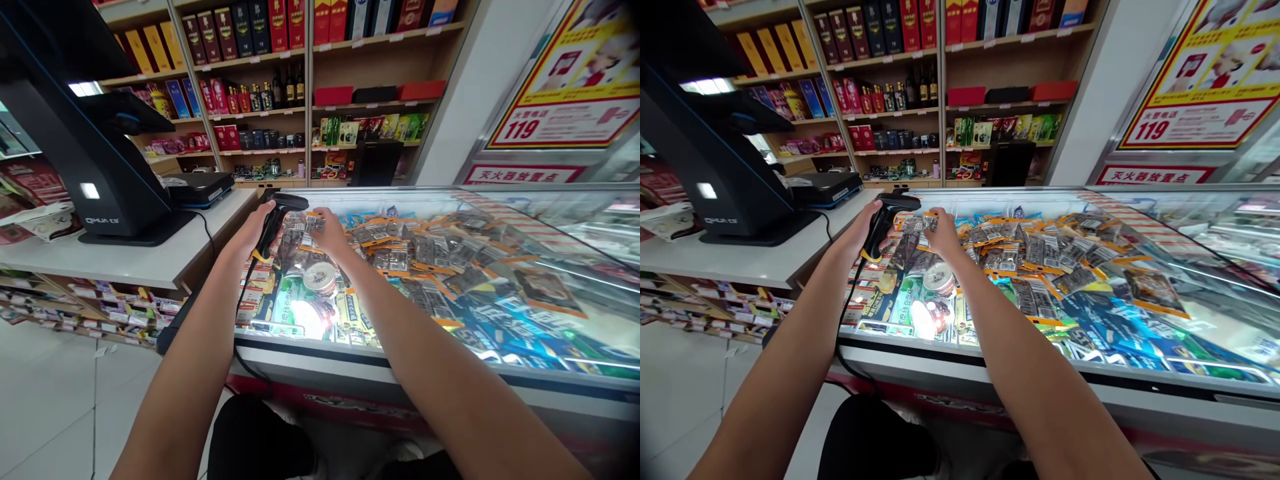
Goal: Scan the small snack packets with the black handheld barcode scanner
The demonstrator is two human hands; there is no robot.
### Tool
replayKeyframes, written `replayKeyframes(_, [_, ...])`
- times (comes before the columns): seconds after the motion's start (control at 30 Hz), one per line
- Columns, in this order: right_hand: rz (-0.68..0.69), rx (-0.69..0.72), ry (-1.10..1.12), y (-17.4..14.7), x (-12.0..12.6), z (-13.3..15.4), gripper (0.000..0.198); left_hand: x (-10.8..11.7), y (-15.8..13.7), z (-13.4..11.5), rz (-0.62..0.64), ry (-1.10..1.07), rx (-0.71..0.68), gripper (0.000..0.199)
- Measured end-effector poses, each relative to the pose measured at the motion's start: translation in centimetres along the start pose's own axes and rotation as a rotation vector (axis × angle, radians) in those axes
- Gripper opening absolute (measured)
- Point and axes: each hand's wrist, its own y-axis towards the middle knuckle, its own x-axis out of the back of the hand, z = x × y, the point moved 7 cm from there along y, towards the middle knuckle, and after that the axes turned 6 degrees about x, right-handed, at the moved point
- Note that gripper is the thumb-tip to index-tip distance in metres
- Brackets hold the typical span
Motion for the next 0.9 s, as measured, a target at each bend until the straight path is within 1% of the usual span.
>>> replayKeyframes(0.07, [-0.029,-0.002,-0.009,0.2,0.6,-0.2,0.051,-0.7,-0.2,0.2,0.045,0.033,0.023,0.049])
replayKeyframes(0.23, [-0.057,-0.007,-0.041,0.4,0.9,0.0,0.051,-1.9,-0.3,0.6,0.113,-0.023,0.088,0.049])
replayKeyframes(0.43, [-0.04,-0.023,-0.048,0.2,0.7,0.2,0.05,-2.3,-0.4,0.7,0.152,-0.051,0.113,0.049])
replayKeyframes(0.53, [-0.012,-0.049,-0.082,0.3,0.9,0.1,0.05,-2.2,-0.5,0.6,0.134,-0.03,0.108,0.049])
replayKeyframes(0.57, [0.016,-0.07,-0.118,0.3,0.9,0.0,0.049,-2.0,-0.5,0.5,0.113,-0.02,0.098,0.049])
replayKeyframes(0.63, [0.091,-0.142,-0.203,0.0,0.8,-0.4,0.041,-1.3,-0.2,0.3,0.03,-0.007,0.077,0.048])
replayKeyframes(0.7, [0.183,-0.245,-0.352,-0.7,0.7,-0.9,0.034,-0.1,0.3,0.1,-0.105,-0.014,0.053,0.048])
replayKeyframes(0.77, [0.223,-0.291,-0.543,-1.5,0.6,-0.8,0.037,1.3,0.6,-0.1,-0.251,-0.048,0.031,0.049])
replayKeyframes(0.8, [0.224,-0.27,-0.635,-1.7,0.4,-0.5,0.041,2.0,0.6,-0.3,-0.313,-0.077,0.02,0.049])
replayKeyframes(0.83, [0.219,-0.219,-0.699,-1.7,0.0,0.1,0.046,2.6,0.6,-0.4,-0.365,-0.112,0.008,0.05])
replayKeyframes(0.87, [0.208,-0.154,-0.721,-1.6,-0.7,0.8,0.05,3.1,0.5,-0.5,-0.4,-0.146,-0.002,0.051])
replayKeyframes(0.9, [0.207,-0.092,-0.712,-1.3,-1.6,1.4,0.054,3.3,0.4,-0.5,-0.394,-0.172,0.0,0.052])
